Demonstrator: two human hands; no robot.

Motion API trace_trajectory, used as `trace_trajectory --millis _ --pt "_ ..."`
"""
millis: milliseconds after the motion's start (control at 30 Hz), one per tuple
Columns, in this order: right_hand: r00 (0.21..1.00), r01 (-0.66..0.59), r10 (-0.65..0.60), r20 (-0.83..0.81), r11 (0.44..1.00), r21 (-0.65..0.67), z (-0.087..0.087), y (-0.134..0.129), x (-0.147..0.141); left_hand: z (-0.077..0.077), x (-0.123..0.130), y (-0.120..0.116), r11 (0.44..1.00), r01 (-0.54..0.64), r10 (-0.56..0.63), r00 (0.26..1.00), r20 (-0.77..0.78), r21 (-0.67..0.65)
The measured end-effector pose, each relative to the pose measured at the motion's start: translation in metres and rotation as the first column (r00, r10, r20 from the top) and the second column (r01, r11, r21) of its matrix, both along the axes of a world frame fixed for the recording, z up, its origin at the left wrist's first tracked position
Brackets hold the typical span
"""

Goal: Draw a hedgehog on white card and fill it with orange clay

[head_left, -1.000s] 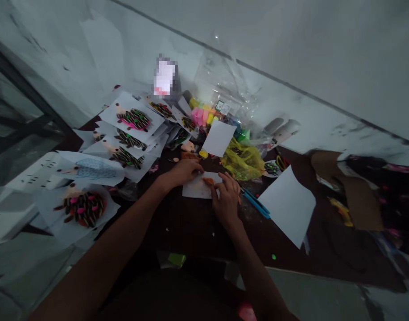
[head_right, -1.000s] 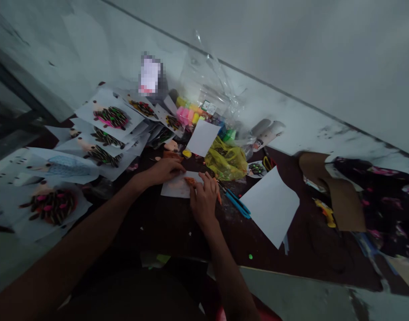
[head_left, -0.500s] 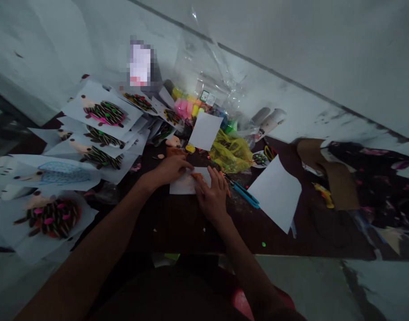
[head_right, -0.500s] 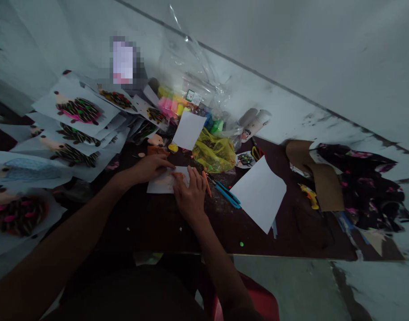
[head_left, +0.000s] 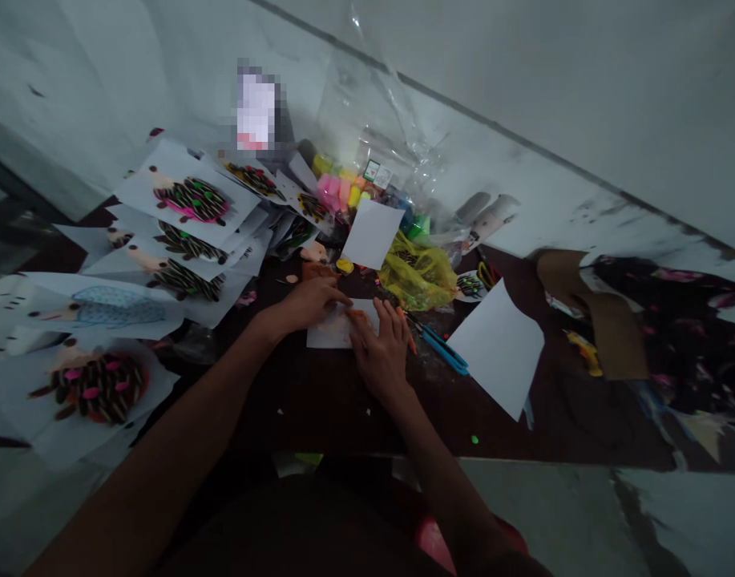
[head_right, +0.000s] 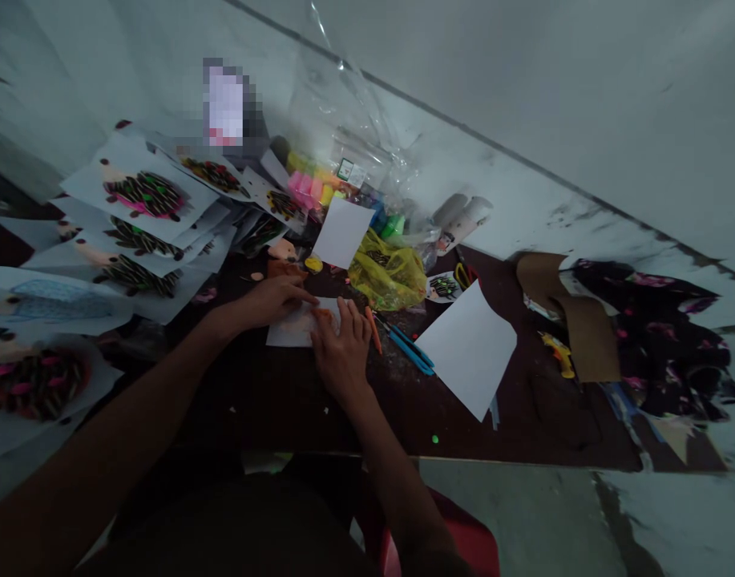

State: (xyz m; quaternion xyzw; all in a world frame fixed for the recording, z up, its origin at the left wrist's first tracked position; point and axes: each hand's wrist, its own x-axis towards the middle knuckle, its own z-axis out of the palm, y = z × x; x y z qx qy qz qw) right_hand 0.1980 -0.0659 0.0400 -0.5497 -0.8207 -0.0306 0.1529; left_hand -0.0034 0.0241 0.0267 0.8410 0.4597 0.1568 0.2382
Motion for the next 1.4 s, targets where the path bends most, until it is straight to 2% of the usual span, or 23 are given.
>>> trace_trajectory --millis 233,433,567,733,833,933,1100,1400 --pt "0.998 -0.042 0.043 0.035 0.999 -0.025 -0.001 -0.001 -0.003 -0.001 -0.001 0.001 1.000 0.017 -0.017 1.000 0.011 0.002" --pt "0.997 -0.077 0.077 0.023 0.997 0.007 -0.002 -0.005 -0.006 -0.004 -0.004 0.005 0.999 0.030 -0.029 0.995 0.092 -0.011" --pt "0.996 -0.093 0.093 0.016 0.996 -0.018 -0.002 -0.006 -0.005 -0.004 -0.005 0.005 0.999 0.031 -0.028 0.994 0.103 -0.023" --pt "0.993 -0.098 0.097 -0.074 0.995 -0.020 0.000 -0.008 0.000 -0.003 -0.005 0.005 0.999 0.017 -0.014 0.991 0.135 -0.027" --pt "0.990 -0.106 0.105 -0.096 0.994 -0.003 0.003 -0.012 -0.003 -0.002 -0.008 0.007 0.997 0.016 -0.003 0.986 0.169 -0.077" --pt "0.988 -0.143 0.140 -0.069 0.989 -0.033 0.007 -0.014 -0.014 -0.002 -0.011 0.008 0.993 0.002 0.019 0.982 0.187 -0.114" --pt "0.980 -0.201 0.200 -0.013 0.976 -0.082 0.010 -0.012 -0.030 0.000 -0.013 0.007 0.995 0.007 0.013 0.977 0.213 -0.097" --pt "0.974 -0.220 0.226 0.035 0.969 -0.111 0.010 -0.003 -0.031 0.004 -0.011 0.006 0.995 0.030 -0.010 0.979 0.202 -0.096"
